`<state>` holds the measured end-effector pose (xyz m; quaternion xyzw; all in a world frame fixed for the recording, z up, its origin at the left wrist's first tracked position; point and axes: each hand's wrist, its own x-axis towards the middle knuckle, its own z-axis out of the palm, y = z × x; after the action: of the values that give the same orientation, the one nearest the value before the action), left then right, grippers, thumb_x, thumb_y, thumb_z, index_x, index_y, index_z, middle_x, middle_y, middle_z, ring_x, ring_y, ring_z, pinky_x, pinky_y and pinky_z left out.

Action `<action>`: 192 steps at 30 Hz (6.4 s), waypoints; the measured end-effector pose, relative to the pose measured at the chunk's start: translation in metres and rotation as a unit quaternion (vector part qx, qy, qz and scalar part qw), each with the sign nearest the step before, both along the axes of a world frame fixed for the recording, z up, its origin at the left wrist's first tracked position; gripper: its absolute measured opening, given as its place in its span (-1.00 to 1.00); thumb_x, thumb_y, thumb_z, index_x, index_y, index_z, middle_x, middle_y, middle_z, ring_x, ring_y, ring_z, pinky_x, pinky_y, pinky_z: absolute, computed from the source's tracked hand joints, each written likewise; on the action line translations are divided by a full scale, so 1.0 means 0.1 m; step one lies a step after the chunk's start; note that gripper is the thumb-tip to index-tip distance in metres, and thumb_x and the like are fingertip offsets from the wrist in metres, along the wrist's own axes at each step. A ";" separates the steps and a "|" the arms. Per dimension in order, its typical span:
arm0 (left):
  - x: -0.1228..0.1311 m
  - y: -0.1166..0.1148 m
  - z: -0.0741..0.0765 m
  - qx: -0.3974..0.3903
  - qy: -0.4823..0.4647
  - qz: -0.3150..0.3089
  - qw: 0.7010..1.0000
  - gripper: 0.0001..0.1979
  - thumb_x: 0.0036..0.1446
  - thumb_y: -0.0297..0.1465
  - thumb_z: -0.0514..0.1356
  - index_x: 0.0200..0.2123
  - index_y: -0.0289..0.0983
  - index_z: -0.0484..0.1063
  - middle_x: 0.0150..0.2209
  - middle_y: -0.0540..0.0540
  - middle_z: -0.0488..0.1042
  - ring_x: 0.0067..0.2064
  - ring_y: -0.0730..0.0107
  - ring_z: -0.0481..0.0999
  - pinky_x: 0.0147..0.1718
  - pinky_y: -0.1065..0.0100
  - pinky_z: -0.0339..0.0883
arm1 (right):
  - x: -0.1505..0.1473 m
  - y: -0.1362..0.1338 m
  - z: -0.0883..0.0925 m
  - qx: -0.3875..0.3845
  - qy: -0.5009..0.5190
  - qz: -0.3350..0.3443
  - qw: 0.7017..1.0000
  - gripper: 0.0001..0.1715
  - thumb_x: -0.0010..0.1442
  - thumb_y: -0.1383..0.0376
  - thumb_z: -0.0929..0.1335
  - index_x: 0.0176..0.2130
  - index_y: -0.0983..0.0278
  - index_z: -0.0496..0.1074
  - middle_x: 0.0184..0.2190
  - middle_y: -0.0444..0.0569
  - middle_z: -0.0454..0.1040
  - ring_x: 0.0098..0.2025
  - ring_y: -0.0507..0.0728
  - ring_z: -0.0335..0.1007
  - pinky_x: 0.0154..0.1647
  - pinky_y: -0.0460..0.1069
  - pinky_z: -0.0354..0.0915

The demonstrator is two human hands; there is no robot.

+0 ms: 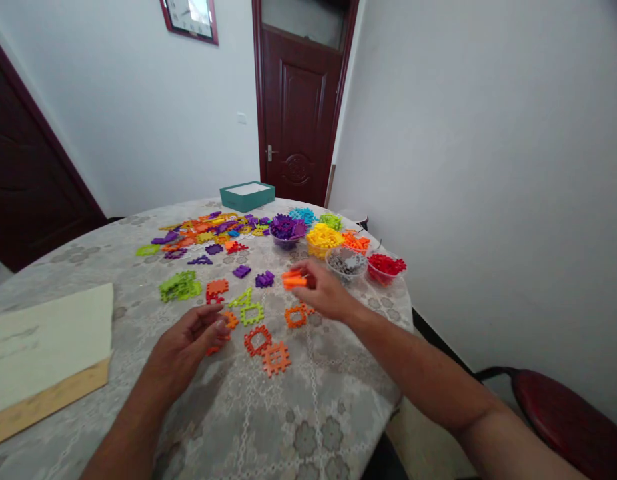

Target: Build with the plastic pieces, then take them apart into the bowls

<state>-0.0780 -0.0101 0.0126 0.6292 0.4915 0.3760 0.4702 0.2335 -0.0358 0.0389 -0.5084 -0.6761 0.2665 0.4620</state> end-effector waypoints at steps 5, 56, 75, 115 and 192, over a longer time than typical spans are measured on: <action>-0.18 0.08 -0.01 0.031 0.066 0.117 0.990 -0.59 0.15 0.05 0.28 -0.07 -0.06 0.54 -0.25 0.00 0.70 -0.18 0.09 0.72 -0.03 0.07 0.56 | 1.52 0.51 0.44 0.041 -0.126 -0.276 0.952 -0.43 0.21 0.25 0.40 0.19 0.25 0.36 -0.08 0.01 0.57 -0.13 0.14 0.50 -0.08 0.02 0.40; -0.16 -0.02 -0.30 0.189 0.402 0.006 0.896 -0.39 0.19 -0.24 0.30 0.26 -0.36 0.42 0.11 -0.37 0.51 0.17 -0.09 0.45 0.21 0.07 0.25 | -1.29 1.14 -0.26 0.014 -0.365 0.102 0.925 -0.58 0.36 0.44 0.30 0.13 0.27 0.55 0.16 0.11 0.58 0.20 0.20 0.48 0.28 0.07 0.30; -0.07 -0.09 -0.22 0.199 0.327 0.018 0.924 -0.49 0.15 -0.57 0.15 0.19 -0.29 0.34 0.09 -0.30 0.52 0.11 0.05 0.49 0.07 0.15 0.34 | -1.07 0.31 -0.34 0.003 -0.264 0.135 0.955 -0.84 0.27 0.35 0.40 -0.36 0.26 0.37 -0.40 -0.15 0.39 -0.33 0.06 0.26 -0.27 -0.05 0.09; 0.09 -0.06 -0.02 -0.140 -0.234 0.084 0.958 -0.66 0.10 -0.43 0.38 -0.04 -0.30 0.48 -0.14 -0.22 0.65 -0.20 0.21 0.71 -0.22 0.22 0.65 | 0.38 0.13 0.05 -0.183 -0.468 -0.051 0.863 -0.64 0.20 0.35 0.48 0.02 0.27 0.59 -0.08 0.18 0.63 -0.04 0.28 0.54 -0.05 0.05 0.33; 0.15 -0.16 0.02 -0.219 -0.218 -0.061 0.949 -0.36 0.00 -0.38 0.47 0.19 -0.15 0.50 0.19 -0.18 0.58 0.15 0.03 0.62 0.05 0.20 0.60 | -1.06 -0.02 -0.49 -0.172 0.111 0.078 0.976 -0.65 0.19 0.34 0.43 -0.02 0.17 0.37 -0.45 -0.28 0.39 -0.47 0.00 0.38 -0.47 -0.13 0.28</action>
<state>-0.0630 -0.0261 0.0150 0.4419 0.4079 0.3574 0.7146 0.1276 -0.0376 -0.0102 -0.4934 -0.6023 0.4688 0.4171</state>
